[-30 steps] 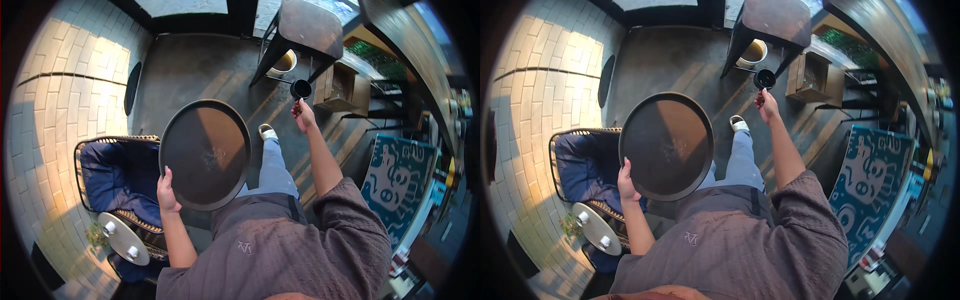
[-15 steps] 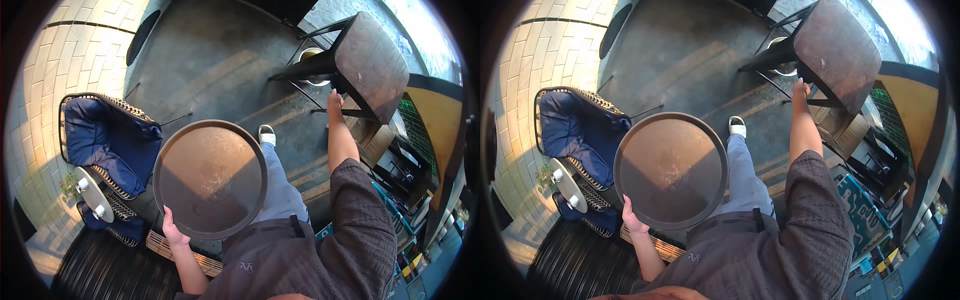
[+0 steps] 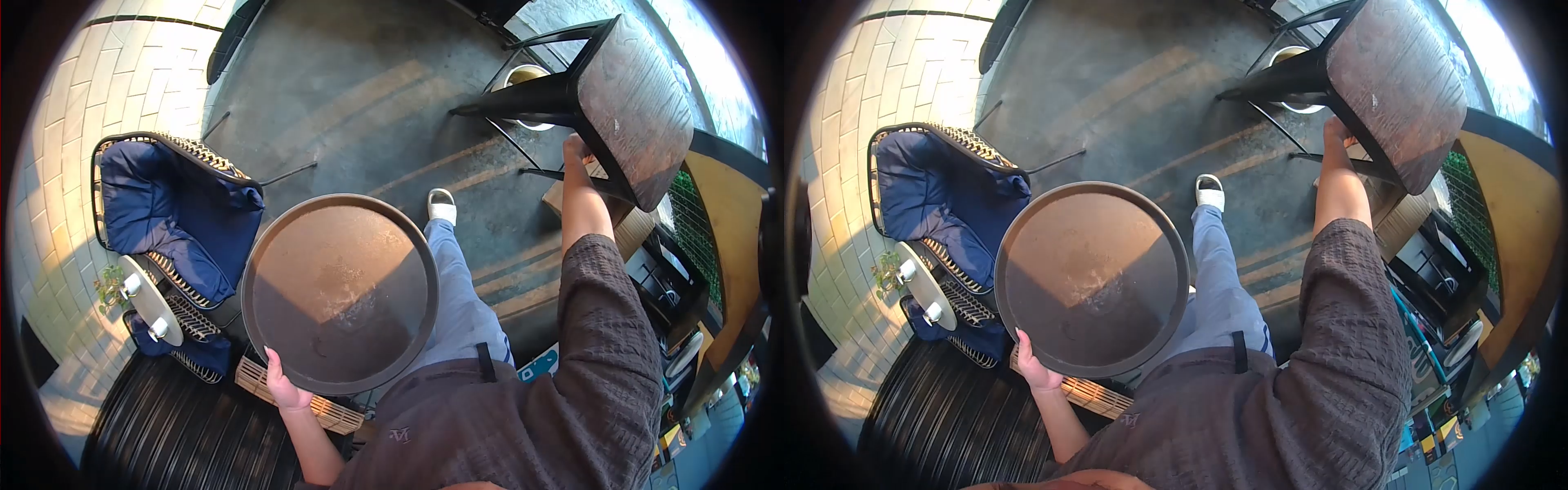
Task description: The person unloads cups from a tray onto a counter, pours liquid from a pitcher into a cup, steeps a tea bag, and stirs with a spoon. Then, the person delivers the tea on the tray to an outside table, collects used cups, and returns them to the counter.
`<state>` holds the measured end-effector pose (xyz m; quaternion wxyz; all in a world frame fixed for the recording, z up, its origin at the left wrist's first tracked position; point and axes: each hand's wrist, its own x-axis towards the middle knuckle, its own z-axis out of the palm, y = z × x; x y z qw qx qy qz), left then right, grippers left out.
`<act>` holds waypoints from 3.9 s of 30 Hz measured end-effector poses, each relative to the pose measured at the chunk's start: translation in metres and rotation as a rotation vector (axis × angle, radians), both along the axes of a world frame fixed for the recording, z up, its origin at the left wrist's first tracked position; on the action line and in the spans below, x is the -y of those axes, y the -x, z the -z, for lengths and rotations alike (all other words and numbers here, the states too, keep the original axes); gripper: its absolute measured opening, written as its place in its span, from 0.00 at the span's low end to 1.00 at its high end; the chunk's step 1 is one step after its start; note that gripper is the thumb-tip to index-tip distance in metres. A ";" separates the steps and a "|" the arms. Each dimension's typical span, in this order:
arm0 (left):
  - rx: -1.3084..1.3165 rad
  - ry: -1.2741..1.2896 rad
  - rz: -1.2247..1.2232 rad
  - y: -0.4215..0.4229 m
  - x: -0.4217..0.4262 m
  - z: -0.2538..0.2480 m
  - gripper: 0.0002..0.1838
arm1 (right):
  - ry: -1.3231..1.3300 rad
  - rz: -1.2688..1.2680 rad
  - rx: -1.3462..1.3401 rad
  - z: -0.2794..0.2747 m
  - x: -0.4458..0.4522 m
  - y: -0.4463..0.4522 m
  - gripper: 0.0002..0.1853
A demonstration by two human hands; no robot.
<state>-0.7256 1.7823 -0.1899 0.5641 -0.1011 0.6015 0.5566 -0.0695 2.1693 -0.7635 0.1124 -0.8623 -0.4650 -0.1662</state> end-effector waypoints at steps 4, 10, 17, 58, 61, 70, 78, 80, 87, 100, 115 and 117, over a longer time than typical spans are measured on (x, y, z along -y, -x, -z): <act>-0.013 0.006 -0.025 0.004 0.014 0.004 0.31 | -0.048 0.571 -1.184 -0.158 0.006 0.115 0.13; 0.029 -0.069 -0.138 0.021 0.046 0.002 0.28 | -0.496 0.658 -2.222 -0.192 0.097 0.170 0.13; 0.061 -0.114 -0.136 0.087 0.131 0.006 0.27 | 0.005 0.181 -2.021 -0.393 0.253 0.286 0.15; -0.094 -0.607 -1.029 0.348 0.424 -0.064 0.27 | 1.585 -1.774 -0.931 -0.708 0.513 0.989 0.20; -0.148 -0.608 -1.067 0.367 0.436 -0.070 0.27 | 1.552 -1.846 -0.796 -0.732 0.519 1.027 0.20; -0.235 -0.492 -1.257 0.450 0.546 -0.051 0.28 | 1.021 -1.476 -1.509 -0.619 0.525 1.236 0.18; -0.158 -0.406 -1.308 0.518 0.650 -0.041 0.30 | 1.202 -1.625 -0.927 -0.425 0.647 1.408 0.33; -0.152 -0.371 -1.298 0.531 0.667 -0.035 0.30 | 0.775 -1.866 -0.746 -0.380 0.662 1.427 0.32; -0.122 -0.335 -1.294 0.572 0.698 -0.024 0.28 | 0.747 -1.536 -0.725 -0.386 0.700 1.453 0.28; -0.120 -0.400 -0.954 0.603 0.661 -0.029 0.29 | 0.405 -1.564 -0.868 -0.466 0.629 1.269 0.19; 0.087 -0.528 -0.142 0.433 0.424 -0.049 0.27 | 0.047 -0.948 -0.869 -0.533 0.593 0.720 0.17; 0.028 -0.472 -0.079 0.384 0.386 -0.053 0.27 | -0.016 -0.837 -0.895 -0.541 0.602 0.654 0.19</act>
